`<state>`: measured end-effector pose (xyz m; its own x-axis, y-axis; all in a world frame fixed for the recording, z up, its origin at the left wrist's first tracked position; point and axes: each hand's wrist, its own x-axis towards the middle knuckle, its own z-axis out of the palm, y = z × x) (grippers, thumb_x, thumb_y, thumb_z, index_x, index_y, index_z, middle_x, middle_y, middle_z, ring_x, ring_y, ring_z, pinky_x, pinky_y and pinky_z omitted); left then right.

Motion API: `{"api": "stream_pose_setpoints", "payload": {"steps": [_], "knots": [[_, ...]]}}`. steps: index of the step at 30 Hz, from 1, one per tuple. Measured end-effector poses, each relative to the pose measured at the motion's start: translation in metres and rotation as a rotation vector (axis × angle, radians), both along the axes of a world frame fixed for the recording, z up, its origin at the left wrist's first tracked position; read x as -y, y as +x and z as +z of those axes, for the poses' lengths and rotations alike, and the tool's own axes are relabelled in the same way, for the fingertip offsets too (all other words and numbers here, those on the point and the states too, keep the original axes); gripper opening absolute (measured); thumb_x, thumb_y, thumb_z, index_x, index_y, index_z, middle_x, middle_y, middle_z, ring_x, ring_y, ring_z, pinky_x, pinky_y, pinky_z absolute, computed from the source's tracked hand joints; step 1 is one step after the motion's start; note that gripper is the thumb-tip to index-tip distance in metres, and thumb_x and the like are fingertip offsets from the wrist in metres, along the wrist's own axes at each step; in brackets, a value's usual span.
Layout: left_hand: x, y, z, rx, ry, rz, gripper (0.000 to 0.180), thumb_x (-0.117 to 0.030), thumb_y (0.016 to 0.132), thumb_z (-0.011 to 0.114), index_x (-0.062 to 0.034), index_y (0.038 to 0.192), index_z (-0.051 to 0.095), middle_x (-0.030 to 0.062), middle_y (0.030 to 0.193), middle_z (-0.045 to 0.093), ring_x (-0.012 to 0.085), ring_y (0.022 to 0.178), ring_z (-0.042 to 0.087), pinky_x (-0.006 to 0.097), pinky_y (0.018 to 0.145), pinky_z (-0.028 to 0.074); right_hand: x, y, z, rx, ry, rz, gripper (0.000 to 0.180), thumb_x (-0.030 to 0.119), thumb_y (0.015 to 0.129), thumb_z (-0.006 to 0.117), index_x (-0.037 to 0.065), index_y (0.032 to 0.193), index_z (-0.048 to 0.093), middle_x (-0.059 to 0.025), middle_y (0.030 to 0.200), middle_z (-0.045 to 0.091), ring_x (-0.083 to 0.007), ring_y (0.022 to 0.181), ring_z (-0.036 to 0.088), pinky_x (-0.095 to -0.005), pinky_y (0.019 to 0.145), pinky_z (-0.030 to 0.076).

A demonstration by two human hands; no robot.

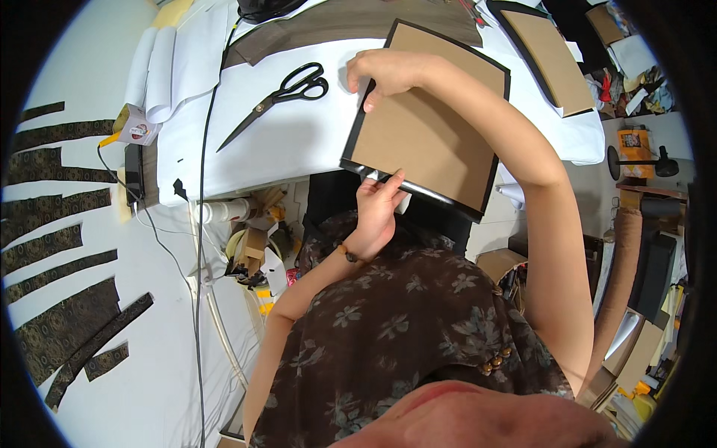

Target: The person irons a piece of black fabric, then uses scissors to trim the edges of a cardboard template. The person then irons the black fabric again.

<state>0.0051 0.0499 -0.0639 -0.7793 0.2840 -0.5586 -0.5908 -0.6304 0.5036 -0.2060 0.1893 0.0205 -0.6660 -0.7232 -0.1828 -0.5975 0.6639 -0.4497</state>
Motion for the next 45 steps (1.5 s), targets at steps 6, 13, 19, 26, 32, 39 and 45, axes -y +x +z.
{"api": "stream_pose_setpoints", "payload": {"steps": [6,13,19,26,32,39,45], "knots": [[-0.007,-0.012,0.019,-0.434,-0.125,0.146,0.013,0.005,0.087,0.065,-0.0003,0.099,0.064,0.0066,0.095,0.069,0.0133,0.082,0.066,0.030,0.076,0.054,-0.003,0.010,0.047,0.071,0.098,0.128,0.050,0.014,0.067,0.083,0.003,0.113,0.066,-0.0164,0.111,0.066,-0.0363,0.110,0.059,-0.0426,0.096,0.046],[0.072,-0.079,0.212,-1.011,-0.632,-0.337,0.031,-0.008,0.088,0.070,0.0047,0.115,0.061,0.0100,0.101,0.072,0.0118,0.087,0.067,0.024,0.082,0.051,-0.040,0.056,0.247,-0.114,0.004,0.090,0.040,0.028,0.080,0.080,-0.003,0.099,0.064,-0.0062,0.074,0.062,-0.0157,0.069,0.056,-0.0335,0.063,0.048],[0.144,-0.106,0.260,-1.137,-0.258,-0.195,0.133,-0.085,0.072,0.054,0.0166,0.147,0.014,0.0297,0.149,0.034,0.0304,0.127,0.049,0.037,0.106,0.041,-0.117,0.138,0.232,-0.189,-0.857,-0.509,0.036,0.028,0.087,0.076,0.000,0.107,0.066,-0.0020,0.091,0.069,-0.0101,0.079,0.063,-0.0266,0.072,0.053],[0.079,-0.088,0.150,-0.966,-0.234,0.021,0.040,-0.028,0.102,0.056,0.0031,0.127,0.055,0.0091,0.122,0.063,0.0157,0.110,0.059,0.030,0.094,0.046,-0.122,0.206,0.081,-0.126,-1.334,-0.834,0.037,0.027,0.090,0.073,0.005,0.118,0.063,-0.0031,0.109,0.068,-0.0102,0.098,0.063,-0.0286,0.091,0.049],[0.096,-0.045,0.148,-1.120,-0.458,0.428,0.019,-0.017,0.099,0.061,-0.0013,0.093,0.054,0.0071,0.093,0.065,0.0117,0.083,0.059,0.028,0.079,0.048,-0.090,0.235,0.070,-0.487,-1.649,-0.646,0.035,0.004,0.093,0.066,-0.001,0.124,0.049,-0.0082,0.106,0.063,-0.0112,0.096,0.062,-0.0245,0.082,0.051],[0.137,-0.026,0.123,-1.244,-0.495,0.528,0.041,-0.023,0.098,0.063,0.0094,0.120,0.053,0.0121,0.103,0.067,0.0140,0.088,0.062,0.028,0.079,0.051,-0.061,0.242,0.068,-0.654,-1.709,-0.609,0.019,-0.006,0.084,0.072,-0.004,0.100,0.064,-0.0134,0.095,0.070,-0.0159,0.087,0.068,-0.0279,0.079,0.057],[0.152,-0.015,0.117,-1.343,-0.598,0.526,0.039,-0.024,0.100,0.060,0.0106,0.115,0.053,0.0139,0.099,0.067,0.0139,0.085,0.062,0.026,0.078,0.050,-0.057,0.236,0.057,-0.694,-1.672,-0.615,0.016,-0.008,0.081,0.074,-0.004,0.096,0.069,-0.0137,0.095,0.072,-0.0162,0.086,0.068,-0.0267,0.077,0.055]]}}
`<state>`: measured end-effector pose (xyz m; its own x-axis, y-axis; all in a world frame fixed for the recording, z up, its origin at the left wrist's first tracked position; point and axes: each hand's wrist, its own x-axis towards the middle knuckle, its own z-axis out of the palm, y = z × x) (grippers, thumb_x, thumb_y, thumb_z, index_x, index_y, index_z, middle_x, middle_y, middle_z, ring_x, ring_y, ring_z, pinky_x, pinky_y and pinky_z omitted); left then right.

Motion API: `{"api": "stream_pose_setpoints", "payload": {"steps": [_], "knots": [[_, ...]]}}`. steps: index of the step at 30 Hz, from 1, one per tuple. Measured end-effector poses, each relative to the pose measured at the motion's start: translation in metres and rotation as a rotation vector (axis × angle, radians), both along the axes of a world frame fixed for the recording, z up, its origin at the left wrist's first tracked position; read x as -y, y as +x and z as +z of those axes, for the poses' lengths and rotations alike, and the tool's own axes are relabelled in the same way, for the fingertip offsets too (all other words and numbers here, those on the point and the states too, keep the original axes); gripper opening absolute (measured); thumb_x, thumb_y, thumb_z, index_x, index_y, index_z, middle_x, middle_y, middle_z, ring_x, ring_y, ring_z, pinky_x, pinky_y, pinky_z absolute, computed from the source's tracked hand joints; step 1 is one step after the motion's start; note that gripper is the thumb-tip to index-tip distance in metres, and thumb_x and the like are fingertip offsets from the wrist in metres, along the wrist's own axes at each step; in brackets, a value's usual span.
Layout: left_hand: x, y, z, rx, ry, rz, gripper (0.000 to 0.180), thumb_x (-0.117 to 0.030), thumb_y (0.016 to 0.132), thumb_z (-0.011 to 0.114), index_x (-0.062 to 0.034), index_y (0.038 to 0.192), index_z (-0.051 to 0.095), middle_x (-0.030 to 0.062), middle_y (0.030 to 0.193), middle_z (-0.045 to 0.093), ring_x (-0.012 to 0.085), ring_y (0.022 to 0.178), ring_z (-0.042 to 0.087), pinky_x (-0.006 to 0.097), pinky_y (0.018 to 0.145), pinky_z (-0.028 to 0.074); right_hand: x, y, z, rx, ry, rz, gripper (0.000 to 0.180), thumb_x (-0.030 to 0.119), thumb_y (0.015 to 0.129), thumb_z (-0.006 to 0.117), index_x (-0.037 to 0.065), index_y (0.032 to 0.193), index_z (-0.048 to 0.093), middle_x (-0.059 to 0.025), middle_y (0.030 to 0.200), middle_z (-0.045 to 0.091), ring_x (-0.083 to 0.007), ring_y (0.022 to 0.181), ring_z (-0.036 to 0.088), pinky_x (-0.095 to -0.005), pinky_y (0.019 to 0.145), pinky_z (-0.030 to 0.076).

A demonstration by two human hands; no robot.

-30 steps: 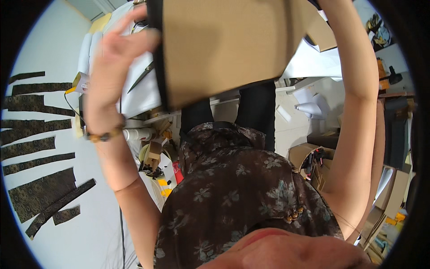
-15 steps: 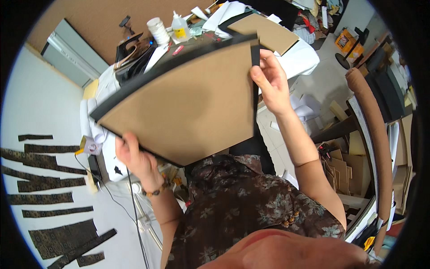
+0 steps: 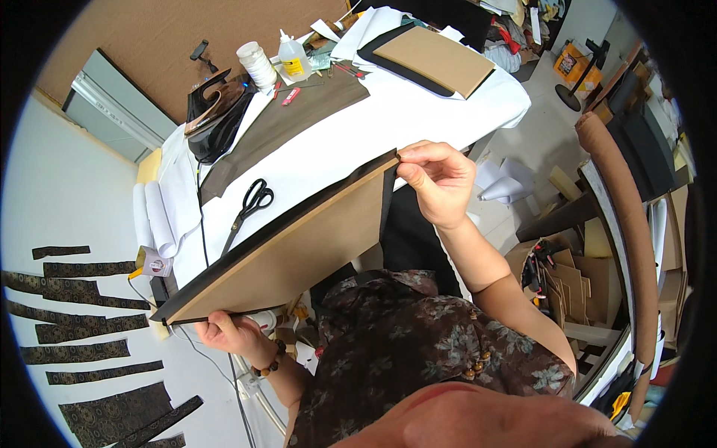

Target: The person irons a piece of black fabric, then uses scissors to trim the edges of a cardboard template. The person then irons the black fabric again.

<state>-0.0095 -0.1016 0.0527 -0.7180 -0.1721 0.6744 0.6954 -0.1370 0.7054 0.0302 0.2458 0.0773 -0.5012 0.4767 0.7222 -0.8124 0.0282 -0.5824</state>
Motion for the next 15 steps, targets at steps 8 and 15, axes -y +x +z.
{"api": "stream_pose_setpoints", "payload": {"steps": [8,15], "knots": [[0.0042,-0.0007,-0.0041,0.024,0.015,-0.015,0.035,-0.023,0.099,0.061,0.0092,0.111,0.053,0.0146,0.099,0.066,0.0144,0.086,0.061,0.027,0.080,0.050,-0.0050,0.0007,0.0041,-0.022,0.116,-0.046,0.016,-0.011,0.080,0.073,-0.003,0.093,0.070,-0.0154,0.092,0.072,-0.0179,0.083,0.069,-0.0275,0.072,0.057],[0.0017,-0.0036,-0.0033,0.040,0.001,-0.014,0.035,-0.022,0.098,0.062,0.0090,0.112,0.054,0.0147,0.101,0.066,0.0158,0.089,0.061,0.029,0.083,0.050,-0.0054,0.0005,0.0080,-0.042,0.164,-0.081,0.019,-0.017,0.079,0.067,-0.003,0.092,0.070,-0.0159,0.090,0.071,-0.0189,0.081,0.070,-0.0282,0.072,0.059]]}}
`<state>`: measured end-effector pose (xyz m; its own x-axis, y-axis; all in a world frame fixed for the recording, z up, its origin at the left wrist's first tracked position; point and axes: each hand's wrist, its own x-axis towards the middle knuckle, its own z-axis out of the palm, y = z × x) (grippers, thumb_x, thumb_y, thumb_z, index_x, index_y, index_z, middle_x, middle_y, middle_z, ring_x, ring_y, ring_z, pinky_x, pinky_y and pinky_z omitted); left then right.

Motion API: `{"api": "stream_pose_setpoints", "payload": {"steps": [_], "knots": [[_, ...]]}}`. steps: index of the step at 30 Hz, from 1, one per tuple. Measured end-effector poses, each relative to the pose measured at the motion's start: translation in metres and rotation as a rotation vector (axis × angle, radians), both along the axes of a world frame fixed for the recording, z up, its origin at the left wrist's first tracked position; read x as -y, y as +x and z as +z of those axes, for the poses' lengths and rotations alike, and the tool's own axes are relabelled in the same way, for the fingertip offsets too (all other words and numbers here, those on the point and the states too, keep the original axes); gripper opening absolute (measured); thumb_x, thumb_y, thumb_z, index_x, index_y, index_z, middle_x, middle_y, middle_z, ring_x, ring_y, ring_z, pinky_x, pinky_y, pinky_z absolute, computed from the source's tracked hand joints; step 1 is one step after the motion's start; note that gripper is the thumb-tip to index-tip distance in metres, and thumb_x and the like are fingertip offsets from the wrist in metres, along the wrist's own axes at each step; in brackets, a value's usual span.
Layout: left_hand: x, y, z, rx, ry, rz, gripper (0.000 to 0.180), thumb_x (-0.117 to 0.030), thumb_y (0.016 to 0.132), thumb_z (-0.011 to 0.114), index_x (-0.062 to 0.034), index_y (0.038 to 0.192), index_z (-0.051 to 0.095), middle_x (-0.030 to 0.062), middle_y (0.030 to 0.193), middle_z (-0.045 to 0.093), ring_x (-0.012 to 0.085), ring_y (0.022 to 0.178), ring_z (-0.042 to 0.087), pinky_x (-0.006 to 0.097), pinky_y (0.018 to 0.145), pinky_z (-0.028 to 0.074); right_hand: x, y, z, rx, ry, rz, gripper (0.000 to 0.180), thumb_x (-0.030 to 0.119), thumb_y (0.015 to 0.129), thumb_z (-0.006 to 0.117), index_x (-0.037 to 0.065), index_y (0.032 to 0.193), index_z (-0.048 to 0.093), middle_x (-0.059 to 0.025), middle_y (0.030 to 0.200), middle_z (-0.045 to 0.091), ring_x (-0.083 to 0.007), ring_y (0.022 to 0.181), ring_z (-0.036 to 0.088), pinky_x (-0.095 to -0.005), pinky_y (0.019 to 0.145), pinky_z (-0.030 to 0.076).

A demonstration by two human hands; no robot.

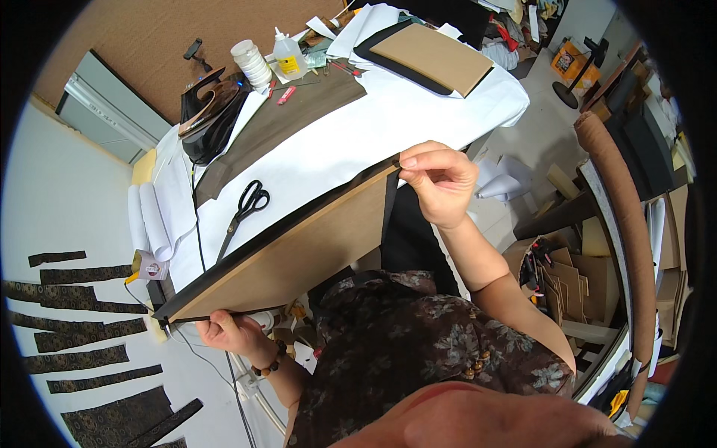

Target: The person irons a piece of black fabric, then uses scissors to trim the edges of a cardboard template. The person then irons the black fabric again.

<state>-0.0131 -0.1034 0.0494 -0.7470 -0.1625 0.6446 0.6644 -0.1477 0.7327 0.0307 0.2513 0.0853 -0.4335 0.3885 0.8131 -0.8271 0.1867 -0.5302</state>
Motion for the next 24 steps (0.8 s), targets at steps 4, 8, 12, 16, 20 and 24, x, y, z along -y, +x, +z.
{"api": "stream_pose_setpoints", "payload": {"steps": [4,8,12,16,20,24], "knots": [[0.001,0.000,0.000,-0.008,0.023,-0.003,0.035,-0.021,0.098,0.062,0.0092,0.113,0.054,0.0140,0.099,0.066,0.0160,0.088,0.062,0.028,0.081,0.050,0.000,0.001,0.006,0.033,0.043,0.004,0.020,-0.019,0.078,0.065,-0.004,0.091,0.069,-0.0164,0.089,0.071,-0.0195,0.081,0.070,-0.0283,0.071,0.059],[0.013,-0.001,-0.009,-0.056,0.010,0.041,0.036,-0.022,0.097,0.064,0.0092,0.112,0.054,0.0133,0.097,0.066,0.0161,0.086,0.062,0.028,0.079,0.051,-0.002,0.002,0.011,0.089,0.099,-0.026,0.020,-0.020,0.078,0.063,-0.005,0.089,0.068,-0.0168,0.089,0.071,-0.0202,0.081,0.070,-0.0289,0.070,0.059],[0.014,0.000,-0.009,-0.094,0.022,0.064,0.040,-0.024,0.095,0.067,0.0099,0.112,0.054,0.0138,0.096,0.066,0.0163,0.085,0.062,0.029,0.079,0.051,0.001,0.003,0.010,0.084,0.088,-0.092,0.019,-0.019,0.078,0.063,-0.005,0.089,0.068,-0.0171,0.089,0.071,-0.0207,0.080,0.070,-0.0290,0.070,0.059],[0.004,0.005,-0.001,-0.080,0.003,0.115,0.043,-0.025,0.095,0.068,0.0111,0.113,0.053,0.0147,0.095,0.066,0.0170,0.085,0.062,0.029,0.078,0.052,0.001,0.004,0.011,0.036,0.094,-0.161,0.019,-0.020,0.078,0.063,-0.005,0.090,0.068,-0.0169,0.088,0.071,-0.0210,0.079,0.070,-0.0288,0.069,0.059],[0.004,0.006,0.000,-0.083,-0.001,0.102,0.044,-0.026,0.094,0.069,0.0113,0.112,0.054,0.0147,0.094,0.066,0.0175,0.084,0.062,0.029,0.076,0.052,0.001,0.004,0.016,0.027,0.119,-0.177,0.020,-0.020,0.078,0.064,-0.005,0.089,0.068,-0.0164,0.087,0.071,-0.0208,0.078,0.069,-0.0287,0.068,0.059],[0.001,0.006,0.002,-0.108,-0.006,0.114,0.040,-0.024,0.095,0.067,0.0104,0.111,0.055,0.0137,0.093,0.066,0.0164,0.080,0.062,0.027,0.073,0.051,-0.003,0.007,0.021,0.052,0.210,-0.200,0.020,-0.020,0.077,0.063,-0.005,0.088,0.069,-0.0162,0.086,0.071,-0.0199,0.075,0.068,-0.0280,0.067,0.057]]}}
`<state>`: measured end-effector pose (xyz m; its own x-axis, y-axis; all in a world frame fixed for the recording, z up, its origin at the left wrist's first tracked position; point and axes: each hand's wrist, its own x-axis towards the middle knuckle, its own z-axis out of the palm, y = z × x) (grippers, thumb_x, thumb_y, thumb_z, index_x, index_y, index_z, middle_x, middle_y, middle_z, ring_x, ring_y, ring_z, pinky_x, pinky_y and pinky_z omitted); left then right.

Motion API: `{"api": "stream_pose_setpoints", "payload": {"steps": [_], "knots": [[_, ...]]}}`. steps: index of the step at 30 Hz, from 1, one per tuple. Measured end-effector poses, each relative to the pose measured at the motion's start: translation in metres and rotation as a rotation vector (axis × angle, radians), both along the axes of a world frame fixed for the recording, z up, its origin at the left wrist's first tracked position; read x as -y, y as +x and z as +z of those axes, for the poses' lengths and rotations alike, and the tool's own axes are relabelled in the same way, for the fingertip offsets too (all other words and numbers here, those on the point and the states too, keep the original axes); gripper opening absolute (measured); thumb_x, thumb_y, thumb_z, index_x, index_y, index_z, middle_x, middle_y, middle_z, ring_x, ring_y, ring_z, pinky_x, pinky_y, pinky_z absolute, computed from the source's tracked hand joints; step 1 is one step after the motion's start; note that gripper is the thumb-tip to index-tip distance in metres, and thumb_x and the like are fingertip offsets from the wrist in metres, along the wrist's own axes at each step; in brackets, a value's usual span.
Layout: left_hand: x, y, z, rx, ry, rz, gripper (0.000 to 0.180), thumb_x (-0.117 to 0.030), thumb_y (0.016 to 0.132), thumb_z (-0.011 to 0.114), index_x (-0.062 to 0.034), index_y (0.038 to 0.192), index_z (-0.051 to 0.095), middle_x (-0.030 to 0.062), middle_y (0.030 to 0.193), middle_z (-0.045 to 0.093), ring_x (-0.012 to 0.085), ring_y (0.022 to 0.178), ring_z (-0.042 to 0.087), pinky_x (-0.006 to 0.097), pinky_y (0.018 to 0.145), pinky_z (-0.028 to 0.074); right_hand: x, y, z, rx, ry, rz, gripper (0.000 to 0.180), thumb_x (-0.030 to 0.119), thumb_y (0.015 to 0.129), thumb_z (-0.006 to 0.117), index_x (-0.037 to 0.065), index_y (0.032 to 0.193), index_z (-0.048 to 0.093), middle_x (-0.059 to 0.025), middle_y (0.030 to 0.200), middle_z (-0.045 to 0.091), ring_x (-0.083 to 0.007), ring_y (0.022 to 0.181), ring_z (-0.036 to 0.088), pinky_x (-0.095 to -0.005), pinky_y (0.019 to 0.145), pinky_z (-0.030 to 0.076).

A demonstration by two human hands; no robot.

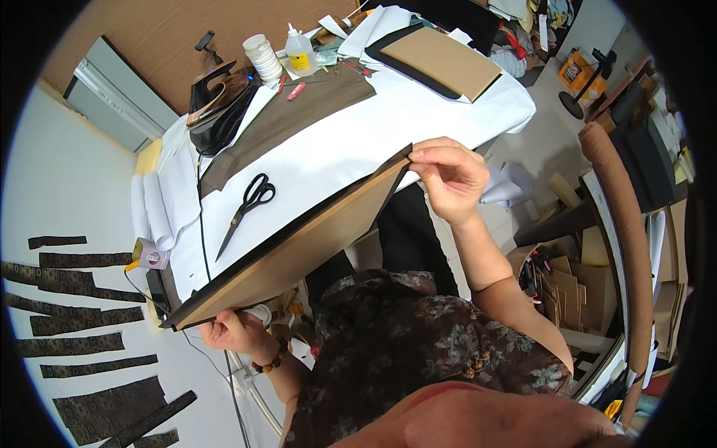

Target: The person irons a piece of black fabric, then uses scissors to trim the edges of a cardboard template. The person then irons the black fabric again.

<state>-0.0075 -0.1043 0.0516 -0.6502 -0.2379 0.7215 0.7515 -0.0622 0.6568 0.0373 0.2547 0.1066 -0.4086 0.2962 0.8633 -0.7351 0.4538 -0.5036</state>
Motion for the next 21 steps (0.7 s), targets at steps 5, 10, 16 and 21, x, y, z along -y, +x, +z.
{"api": "stream_pose_setpoints", "payload": {"steps": [5,10,16,21], "knots": [[0.005,0.006,0.000,0.120,-0.017,-0.090,0.028,-0.020,0.094,0.069,0.0049,0.099,0.056,0.0074,0.087,0.063,0.0108,0.075,0.056,0.024,0.068,0.045,-0.002,-0.007,-0.003,0.019,-0.026,-0.022,0.019,-0.020,0.078,0.061,-0.005,0.087,0.069,-0.0162,0.085,0.070,-0.0195,0.074,0.068,-0.0277,0.066,0.056],[-0.023,0.016,0.042,0.330,-0.098,-0.207,0.024,-0.008,0.096,0.062,0.0064,0.116,0.059,0.0083,0.107,0.067,0.0118,0.096,0.060,0.024,0.085,0.046,-0.029,-0.028,-0.028,0.211,-0.219,0.181,0.015,-0.011,0.084,0.065,-0.004,0.096,0.069,-0.0117,0.095,0.070,-0.0161,0.077,0.068,-0.0272,0.072,0.056],[-0.042,0.030,0.073,0.288,-0.474,-0.055,0.007,-0.004,0.092,0.066,0.0021,0.096,0.065,0.0007,0.061,0.053,0.0035,0.056,0.042,0.022,0.050,0.036,0.028,0.008,0.022,-0.093,0.198,-0.282,0.021,-0.009,0.081,0.069,0.000,0.100,0.070,-0.0133,0.094,0.070,-0.0228,0.081,0.068,-0.0306,0.069,0.056],[-0.056,0.047,0.090,0.245,-0.695,-0.030,0.007,-0.009,0.092,0.067,-0.0023,0.092,0.065,0.0045,0.056,0.050,0.0082,0.045,0.040,0.024,0.043,0.032,0.101,0.007,0.067,-0.141,0.470,0.207,0.029,-0.006,0.067,0.079,0.001,0.093,0.067,-0.0110,0.089,0.068,-0.0260,0.077,0.066,-0.0319,0.065,0.054]]}}
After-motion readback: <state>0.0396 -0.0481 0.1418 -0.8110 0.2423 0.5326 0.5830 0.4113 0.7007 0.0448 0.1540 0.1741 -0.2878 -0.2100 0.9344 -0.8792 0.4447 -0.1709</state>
